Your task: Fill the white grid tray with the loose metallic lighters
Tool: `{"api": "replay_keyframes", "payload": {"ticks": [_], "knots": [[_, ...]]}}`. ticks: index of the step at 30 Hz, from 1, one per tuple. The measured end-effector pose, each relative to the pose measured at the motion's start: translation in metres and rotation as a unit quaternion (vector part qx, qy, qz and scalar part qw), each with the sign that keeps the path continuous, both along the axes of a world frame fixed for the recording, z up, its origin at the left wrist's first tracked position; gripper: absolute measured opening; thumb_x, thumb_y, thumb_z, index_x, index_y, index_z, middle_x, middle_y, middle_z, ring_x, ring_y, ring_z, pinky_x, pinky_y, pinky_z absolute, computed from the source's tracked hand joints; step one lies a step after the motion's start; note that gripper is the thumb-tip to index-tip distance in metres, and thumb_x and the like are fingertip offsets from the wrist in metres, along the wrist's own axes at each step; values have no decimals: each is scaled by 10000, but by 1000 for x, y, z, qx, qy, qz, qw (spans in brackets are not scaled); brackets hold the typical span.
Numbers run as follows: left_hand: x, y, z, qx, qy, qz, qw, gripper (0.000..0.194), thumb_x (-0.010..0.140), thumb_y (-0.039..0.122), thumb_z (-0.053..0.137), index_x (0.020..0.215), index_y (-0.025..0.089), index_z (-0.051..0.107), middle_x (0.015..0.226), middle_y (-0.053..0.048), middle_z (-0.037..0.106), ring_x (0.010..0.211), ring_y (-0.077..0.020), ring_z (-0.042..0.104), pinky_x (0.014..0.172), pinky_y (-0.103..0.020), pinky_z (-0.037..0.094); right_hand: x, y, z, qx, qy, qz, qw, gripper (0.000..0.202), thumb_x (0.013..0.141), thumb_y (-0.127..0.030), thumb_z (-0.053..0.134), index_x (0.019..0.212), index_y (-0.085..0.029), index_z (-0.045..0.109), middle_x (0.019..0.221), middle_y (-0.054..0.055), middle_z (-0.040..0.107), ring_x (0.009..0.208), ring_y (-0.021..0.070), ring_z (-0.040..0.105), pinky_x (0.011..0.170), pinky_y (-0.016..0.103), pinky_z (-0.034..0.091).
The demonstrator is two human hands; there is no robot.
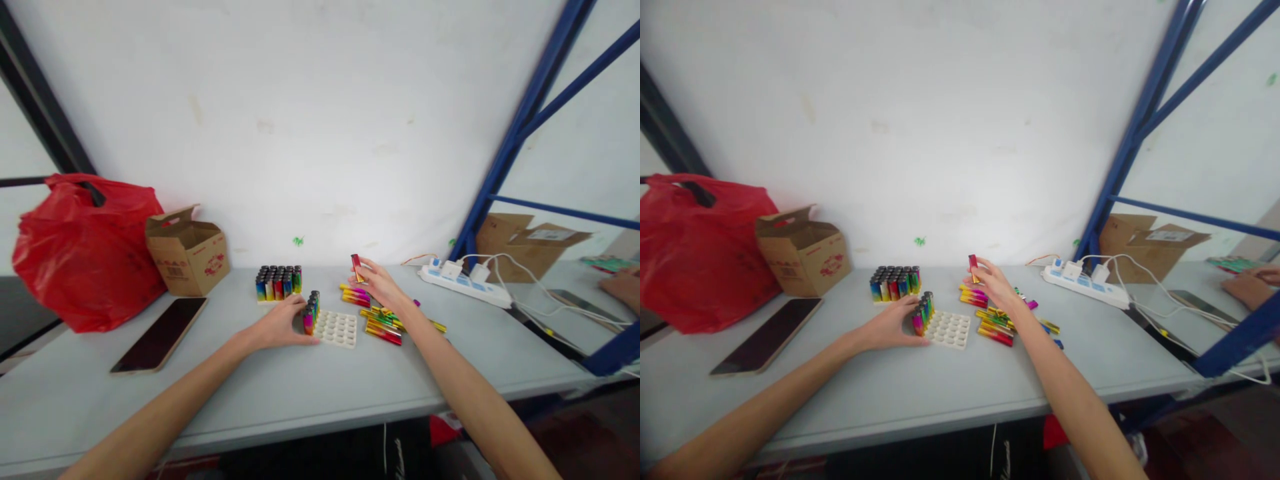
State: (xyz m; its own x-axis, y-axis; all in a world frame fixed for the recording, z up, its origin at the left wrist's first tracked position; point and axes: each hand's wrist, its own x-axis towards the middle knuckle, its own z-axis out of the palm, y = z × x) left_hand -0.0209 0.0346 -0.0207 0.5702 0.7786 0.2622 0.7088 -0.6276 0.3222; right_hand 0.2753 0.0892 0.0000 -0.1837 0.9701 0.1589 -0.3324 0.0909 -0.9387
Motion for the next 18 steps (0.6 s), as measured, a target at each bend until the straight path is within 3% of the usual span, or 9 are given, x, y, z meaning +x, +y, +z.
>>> {"api": "replay_keyframes", "payload": {"ticks": [3,7,10,12,15,18], "knots": [[1,-2,2,-2,5,4,1000,739,678,777,749,1134,198,707,1255,-103,675,1187,-320,648,1040,-376,524,-6,-6,2,28,-36,12,999,401,752,-374,833,1086,-238,659,893,-29,656,654,118,666,637,270,558],[2,-5,6,4,9,5,1000,715,687,759,752,1132,201,703,1243,-98,681,1187,-319,655,1039,-375,529,-18,-9,-1,67,-82,15,994,403,825,-581,736,909,-232,553,761,-57,591,458,63,448,431,217,341],[2,-5,7,3,12,4,1000,698,693,754,751,1123,207,695,1232,-99,678,1189,-319,653,1041,-378,527,-28,-12,-5,72,-121,-6,990,490,853,-699,634,805,-246,456,595,-94,408,440,76,299,418,224,230],[2,-5,6,0,15,2,1000,693,695,752,753,1117,206,687,1231,-101,670,1193,-319,649,1049,-380,521,-35,-14,-8,99,-176,-64,977,526,865,-730,578,736,-245,420,568,-87,333,471,94,284,441,244,218],[2,-3,5,-2,15,1,1000,706,694,754,756,1112,191,676,1236,-113,660,1190,-320,646,1052,-384,517,-43,-20,-10,158,-281,-164,932,533,896,-680,519,631,-238,384,563,-56,322,534,118,322,502,273,236],[2,-3,4,-2,12,0,1000,691,695,748,758,1095,190,675,1230,-112,661,1190,-320,642,1054,-391,514,-49,-26,-11,177,-347,-196,900,479,922,-572,485,598,-231,395,556,-43,345,561,132,367,544,286,238]]}}
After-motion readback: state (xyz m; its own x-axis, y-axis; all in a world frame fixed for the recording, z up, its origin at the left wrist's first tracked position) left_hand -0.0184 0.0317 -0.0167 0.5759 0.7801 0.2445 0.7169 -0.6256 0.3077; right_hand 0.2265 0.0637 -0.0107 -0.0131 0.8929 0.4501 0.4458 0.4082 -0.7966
